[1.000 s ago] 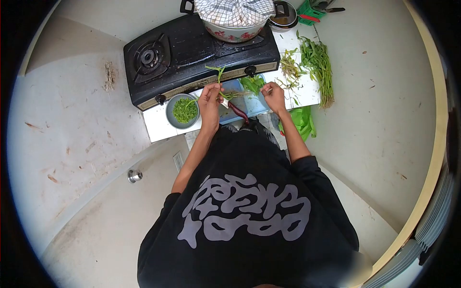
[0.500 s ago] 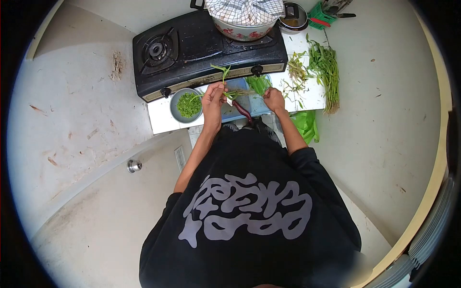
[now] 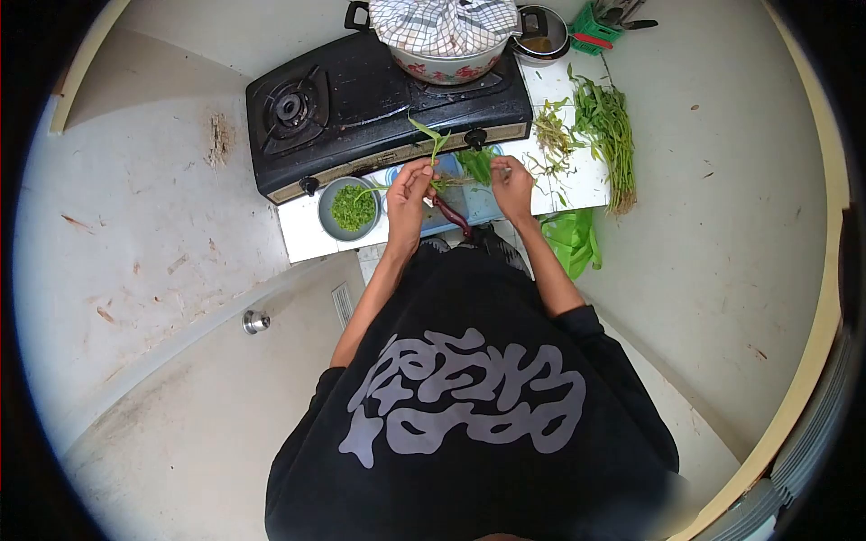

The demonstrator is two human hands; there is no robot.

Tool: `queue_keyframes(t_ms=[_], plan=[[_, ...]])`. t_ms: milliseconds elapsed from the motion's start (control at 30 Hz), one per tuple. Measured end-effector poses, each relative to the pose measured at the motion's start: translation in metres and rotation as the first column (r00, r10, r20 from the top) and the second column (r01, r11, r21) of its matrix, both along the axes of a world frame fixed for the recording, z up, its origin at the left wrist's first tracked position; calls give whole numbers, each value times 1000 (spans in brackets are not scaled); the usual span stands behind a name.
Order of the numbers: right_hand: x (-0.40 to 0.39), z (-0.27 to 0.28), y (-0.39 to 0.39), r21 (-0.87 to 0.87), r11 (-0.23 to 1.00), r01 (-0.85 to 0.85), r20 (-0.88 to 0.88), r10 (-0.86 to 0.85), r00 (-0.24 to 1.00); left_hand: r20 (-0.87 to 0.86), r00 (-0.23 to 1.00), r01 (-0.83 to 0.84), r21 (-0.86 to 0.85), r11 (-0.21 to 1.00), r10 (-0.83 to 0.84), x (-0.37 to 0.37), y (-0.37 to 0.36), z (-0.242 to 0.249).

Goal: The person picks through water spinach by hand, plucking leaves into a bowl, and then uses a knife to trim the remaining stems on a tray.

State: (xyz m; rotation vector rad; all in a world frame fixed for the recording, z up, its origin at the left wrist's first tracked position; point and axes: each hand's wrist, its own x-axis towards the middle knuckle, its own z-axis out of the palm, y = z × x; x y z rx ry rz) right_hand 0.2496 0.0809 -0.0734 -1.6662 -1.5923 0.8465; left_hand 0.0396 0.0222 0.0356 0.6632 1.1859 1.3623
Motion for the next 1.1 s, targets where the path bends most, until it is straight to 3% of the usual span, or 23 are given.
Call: queue_keyframes(t_ms=[67, 100, 167, 367, 800, 900, 967, 1100], plan=[[-14, 49, 0, -125, 985, -122, -320, 77, 944, -11, 1000, 19, 21, 1000, -19, 4, 2, 2], [-19, 63, -1, -124, 985, -117, -320, 71, 945, -32, 999, 32, 18, 999, -32, 6, 2, 4], [-27, 87, -3, -117, 954, -275, -556, 166, 814, -52, 997, 53, 18, 998, -52, 10, 5, 8], [-36, 125, -12, -85, 958, -274, -744, 122, 657, -163, 981, 115, 67, 991, -103, 15, 9, 16], [-19, 125, -13, -71, 975, -213, -799, 72, 597, -156, 957, 259, 97, 961, -243, 24, 20, 18], [-15, 124, -13, -53, 972, -229, -771, 106, 628, -148, 952, 282, 88, 955, -268, 23, 23, 15], [-12, 124, -14, 0, 974, -227, -652, 172, 738, -131, 951, 294, 99, 951, -280, 22, 24, 10], [-3, 131, -16, 33, 974, -224, -531, 207, 822, -254, 912, 359, 110, 927, -323, 18, 28, 7]])
